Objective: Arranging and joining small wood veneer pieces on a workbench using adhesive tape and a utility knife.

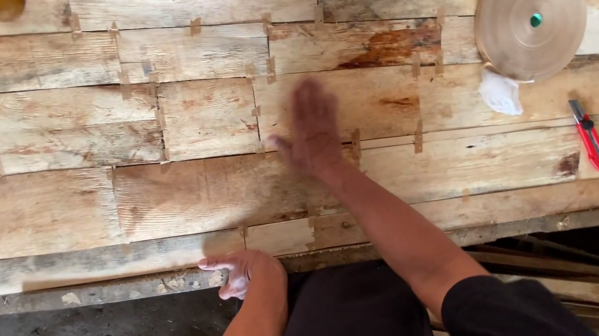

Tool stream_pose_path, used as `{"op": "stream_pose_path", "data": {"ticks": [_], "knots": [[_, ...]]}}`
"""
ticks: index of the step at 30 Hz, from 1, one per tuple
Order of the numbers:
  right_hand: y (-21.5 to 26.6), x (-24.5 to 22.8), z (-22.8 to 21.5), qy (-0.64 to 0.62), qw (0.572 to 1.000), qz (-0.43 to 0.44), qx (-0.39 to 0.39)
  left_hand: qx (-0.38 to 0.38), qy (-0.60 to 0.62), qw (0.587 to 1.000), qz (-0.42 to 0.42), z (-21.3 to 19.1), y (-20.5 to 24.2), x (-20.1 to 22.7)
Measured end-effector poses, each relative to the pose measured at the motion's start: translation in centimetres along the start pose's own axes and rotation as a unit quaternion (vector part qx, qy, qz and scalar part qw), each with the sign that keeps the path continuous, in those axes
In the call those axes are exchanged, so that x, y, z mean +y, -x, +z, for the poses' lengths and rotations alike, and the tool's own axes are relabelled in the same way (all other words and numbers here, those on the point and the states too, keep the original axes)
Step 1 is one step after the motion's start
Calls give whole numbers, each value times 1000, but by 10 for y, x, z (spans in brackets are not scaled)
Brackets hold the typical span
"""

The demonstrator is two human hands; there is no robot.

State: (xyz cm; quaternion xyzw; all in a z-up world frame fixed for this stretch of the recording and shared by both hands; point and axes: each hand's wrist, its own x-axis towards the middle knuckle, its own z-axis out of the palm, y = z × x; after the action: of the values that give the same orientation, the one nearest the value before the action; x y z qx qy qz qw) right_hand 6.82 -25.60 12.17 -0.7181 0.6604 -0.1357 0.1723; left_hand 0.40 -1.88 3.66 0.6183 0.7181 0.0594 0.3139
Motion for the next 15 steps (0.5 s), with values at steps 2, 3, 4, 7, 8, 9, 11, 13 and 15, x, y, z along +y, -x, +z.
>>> {"op": "stream_pose_path", "data": {"ticks": [2,3,4,7,8,9,11,13,15], "knots": [[4,-16,-23,-1,1000,7,7,-5,-2,1000,0,-4,4,3],[3,-27,-36,-2,1000,9,11,-8,-2,1000,-1,-5,8,5],[-9,-13,-27,-5,1000,9,14,-10,0,1000,-4,-3,8,4],[-28,17,-11,-10,1000,8,17,-10,5,1000,-13,0,10,6],[-26,19,-8,-11,1000,10,15,-7,6,1000,-14,-1,11,7],[-24,22,-6,-12,1000,12,14,-5,6,1000,-15,-3,12,8],[-4,2,-33,-12,1000,22,18,-6,2,1000,-13,-4,6,1],[3,4,-35,-20,999,19,22,-9,10,1000,-19,2,5,0],[-5,30,-19,-21,999,21,19,-4,11,1000,-24,2,3,-2]]}}
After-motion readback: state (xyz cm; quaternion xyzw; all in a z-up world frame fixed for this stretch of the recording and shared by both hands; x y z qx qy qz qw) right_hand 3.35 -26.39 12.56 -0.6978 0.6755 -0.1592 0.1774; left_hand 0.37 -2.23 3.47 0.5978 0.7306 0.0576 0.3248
